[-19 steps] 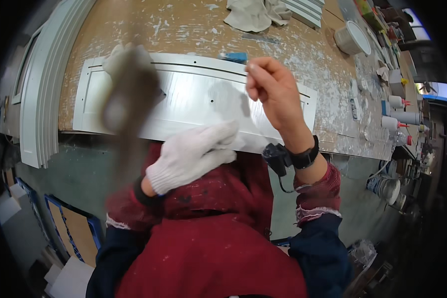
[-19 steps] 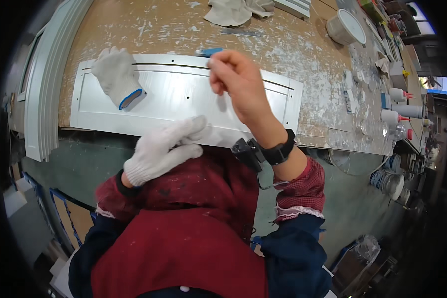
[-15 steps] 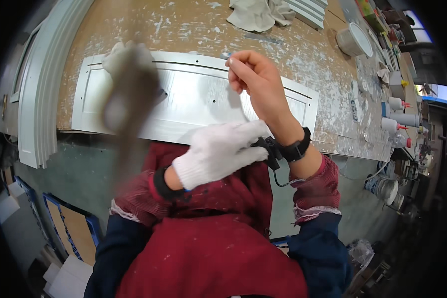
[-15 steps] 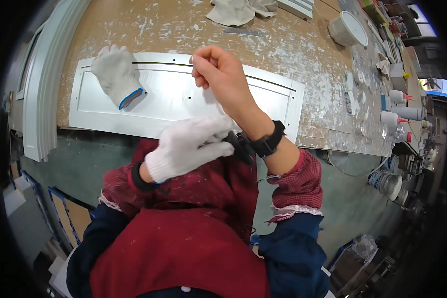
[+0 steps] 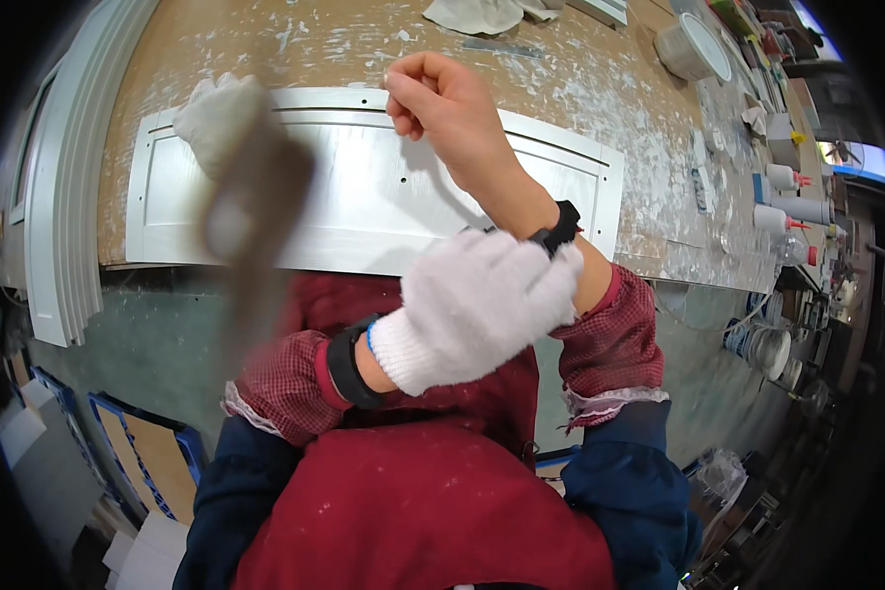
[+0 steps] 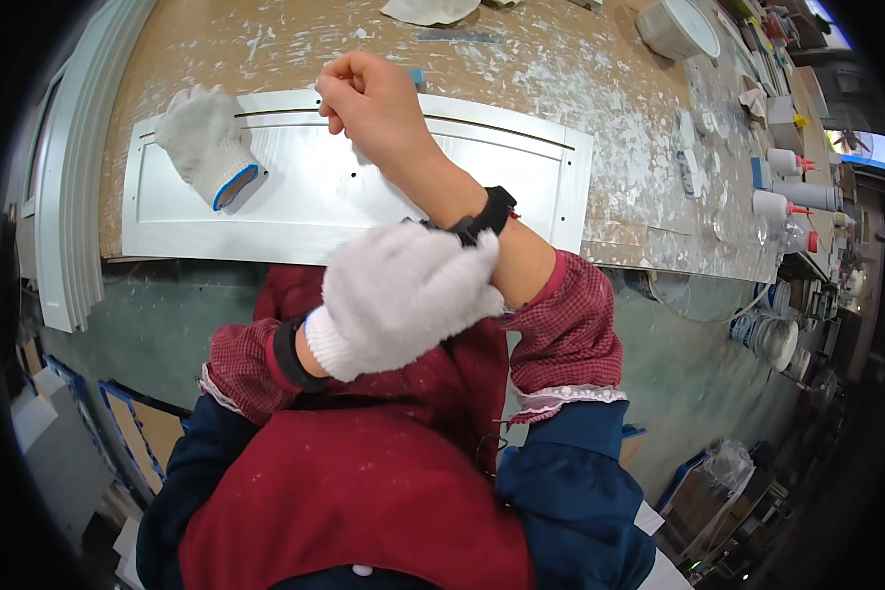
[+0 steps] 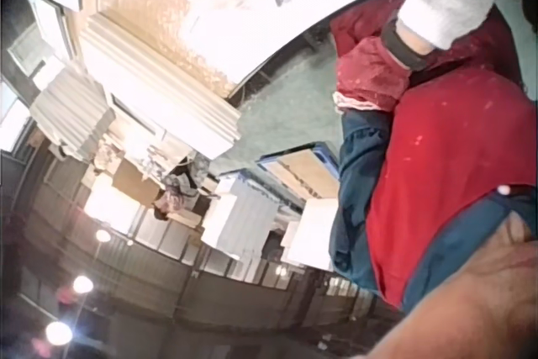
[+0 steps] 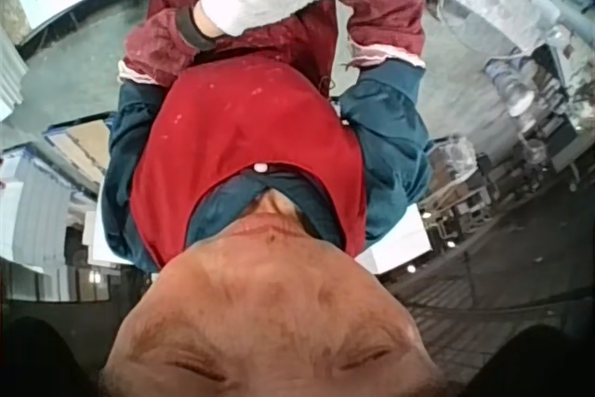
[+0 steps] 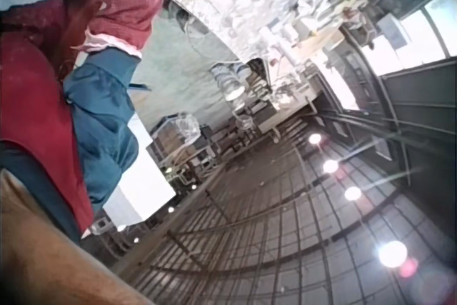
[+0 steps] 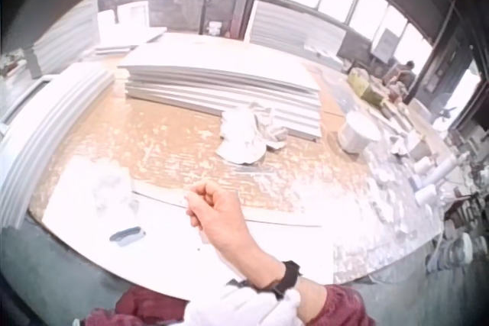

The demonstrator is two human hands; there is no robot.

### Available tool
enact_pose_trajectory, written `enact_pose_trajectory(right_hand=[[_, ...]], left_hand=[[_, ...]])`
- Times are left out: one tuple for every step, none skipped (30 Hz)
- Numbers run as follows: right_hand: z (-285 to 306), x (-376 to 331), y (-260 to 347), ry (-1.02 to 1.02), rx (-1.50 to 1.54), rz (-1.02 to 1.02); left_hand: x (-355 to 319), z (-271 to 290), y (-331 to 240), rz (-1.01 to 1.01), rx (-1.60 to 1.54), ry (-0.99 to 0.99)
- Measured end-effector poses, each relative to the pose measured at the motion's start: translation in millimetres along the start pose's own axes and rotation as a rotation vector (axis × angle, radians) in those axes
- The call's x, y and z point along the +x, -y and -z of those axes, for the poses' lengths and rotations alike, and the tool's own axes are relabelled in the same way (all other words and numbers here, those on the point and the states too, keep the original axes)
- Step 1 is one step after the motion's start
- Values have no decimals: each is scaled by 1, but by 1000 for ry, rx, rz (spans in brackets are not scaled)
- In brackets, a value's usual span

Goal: Applying decorative paint lines to a white furniture panel and wiping away the excess.

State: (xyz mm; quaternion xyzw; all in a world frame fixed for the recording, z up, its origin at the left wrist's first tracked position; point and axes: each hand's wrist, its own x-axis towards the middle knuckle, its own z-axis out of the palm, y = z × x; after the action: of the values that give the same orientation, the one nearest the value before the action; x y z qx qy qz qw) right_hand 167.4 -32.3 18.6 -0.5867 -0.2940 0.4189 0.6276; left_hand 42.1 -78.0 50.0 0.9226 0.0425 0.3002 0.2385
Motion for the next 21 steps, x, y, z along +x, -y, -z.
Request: enact_pose_trajectory(right_hand=[[1, 4, -3, -24, -37, 48], [1, 10, -7, -41, -71, 96], [2, 15, -9, -39, -69, 98], [3, 20, -10, -83, -139, 123], [4, 25, -11, -124, -209, 147], [5, 29, -13, -119, -207, 148], [5, 33, -15, -130, -280, 196], [8, 36, -19, -142, -354, 241], [13, 42, -26, -141, -353, 243], [18, 46, -32, -176, -473, 323], [19, 49, -33, -205, -590, 404], [20, 51, -34, -202, -588, 405], [21, 52, -35, -213, -625, 406], [22, 52, -34, -222, -661, 409], [22, 52, -34, -221, -660, 411], [24, 51, -33, -214, -683, 404], [25, 50, -31, -207, -707, 399], [28, 48, -29, -208, -708, 401], [31, 45, -26, -216, -676, 374], [32, 41, -22, -220, -641, 347], [32, 35, -15, -216, -640, 347]], left_hand=[[-1, 2, -4, -79, -14, 28], [-5, -4, -5, -78, -9, 28], [-10, -14, -7, -50, -40, 26], [-15, -21, -9, -21, -72, 22], [-12, -24, -8, 0, -74, -1], [-10, -26, -8, 3, -70, -2], [-9, -26, -9, 39, -105, -22], [-7, -27, -11, 76, -143, -40], [-4, -24, -15, 102, -173, 5], [-1, -24, -18, 101, -172, 5], [0, -24, -19, 117, -161, 55], [1, -24, -20, 132, -152, 106], [3, -22, -20, 181, -141, 184], [4, -20, -19, 183, -138, 182], [6, -19, -17, 171, -160, 213], [7, -18, -15, 159, -182, 245], [7, -19, -13, 141, -205, 262], [6, -18, -12, 139, -204, 261], [5, -16, -10, 124, -199, 255], [3, -14, -8, 113, -191, 249], [3, -11, -5, 114, -136, 157]])
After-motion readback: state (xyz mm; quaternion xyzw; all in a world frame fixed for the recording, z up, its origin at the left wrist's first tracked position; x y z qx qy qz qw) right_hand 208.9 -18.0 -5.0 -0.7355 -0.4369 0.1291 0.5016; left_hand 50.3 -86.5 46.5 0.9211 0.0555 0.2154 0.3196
